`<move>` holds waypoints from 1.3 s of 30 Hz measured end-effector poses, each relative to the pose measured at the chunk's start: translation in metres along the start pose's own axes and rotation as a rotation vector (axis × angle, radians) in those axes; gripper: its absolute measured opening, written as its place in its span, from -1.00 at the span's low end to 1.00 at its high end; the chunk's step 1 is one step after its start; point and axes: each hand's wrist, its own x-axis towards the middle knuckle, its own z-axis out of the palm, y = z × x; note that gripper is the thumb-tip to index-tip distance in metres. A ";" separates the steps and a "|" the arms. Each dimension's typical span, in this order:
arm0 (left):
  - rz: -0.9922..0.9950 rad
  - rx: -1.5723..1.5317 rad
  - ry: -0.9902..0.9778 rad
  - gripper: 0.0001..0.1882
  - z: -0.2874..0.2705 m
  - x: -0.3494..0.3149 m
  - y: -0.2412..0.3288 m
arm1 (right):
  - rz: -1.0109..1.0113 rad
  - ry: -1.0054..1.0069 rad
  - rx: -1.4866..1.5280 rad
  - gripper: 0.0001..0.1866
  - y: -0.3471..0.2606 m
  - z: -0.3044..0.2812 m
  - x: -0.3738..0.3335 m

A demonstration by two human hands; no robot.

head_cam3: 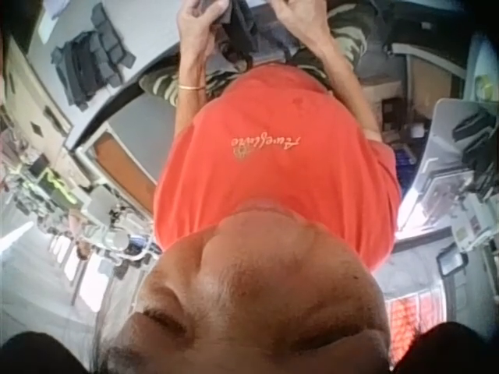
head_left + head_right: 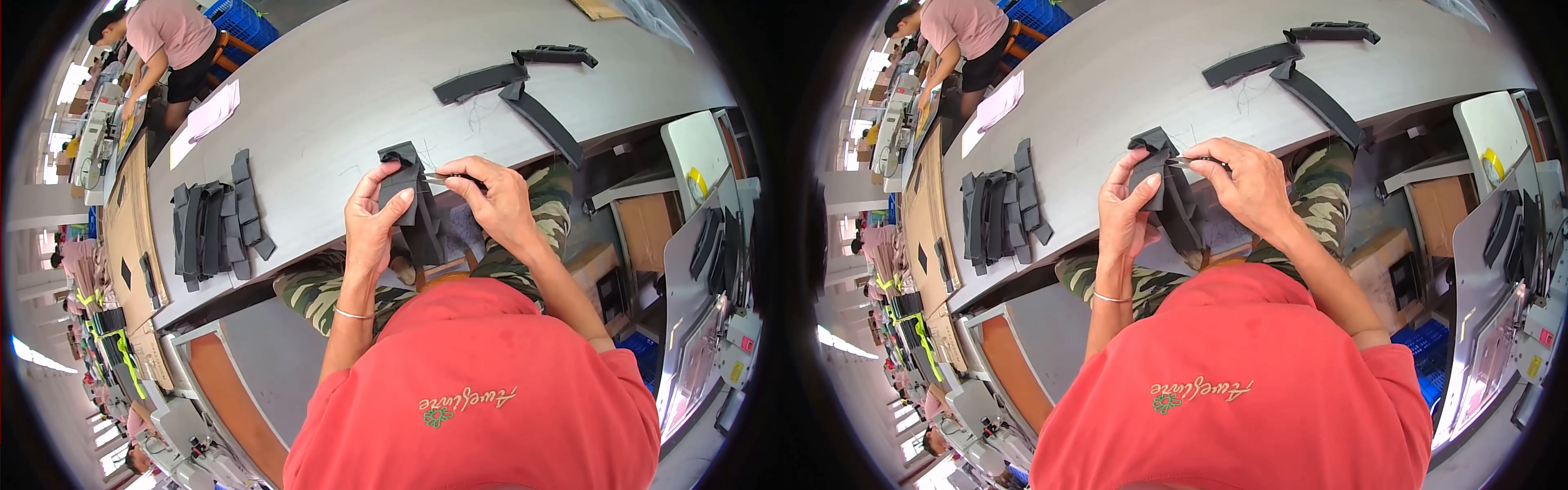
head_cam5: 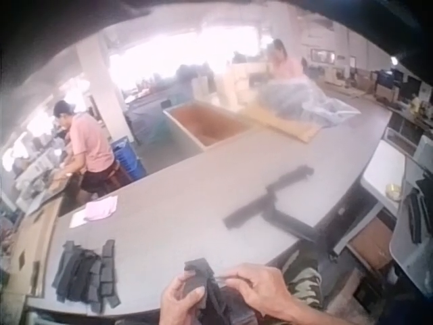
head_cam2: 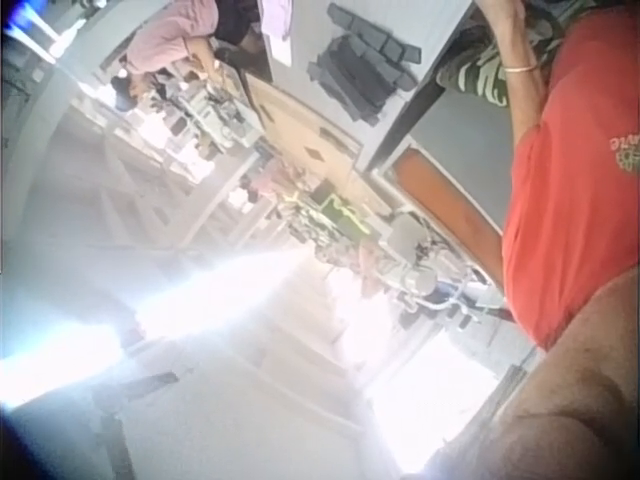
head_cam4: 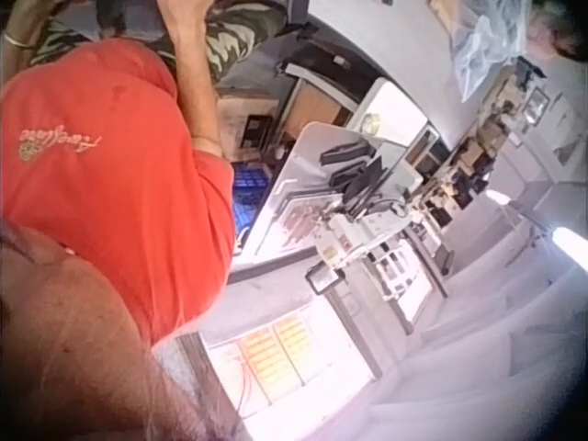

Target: Trimming loose threads from grey padded straps using thread snips at a manufacturing workbench.

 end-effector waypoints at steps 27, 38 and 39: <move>0.041 0.183 -0.016 -0.67 0.004 -0.004 -0.001 | 0.009 0.006 0.129 -0.84 0.004 -0.002 0.002; 0.162 0.583 0.014 -0.91 0.012 -0.012 -0.002 | -0.078 -0.052 0.020 -0.74 0.003 0.007 0.011; 0.164 0.582 0.012 -0.91 0.013 -0.012 -0.001 | -0.068 -0.041 0.046 -0.78 0.005 0.007 0.012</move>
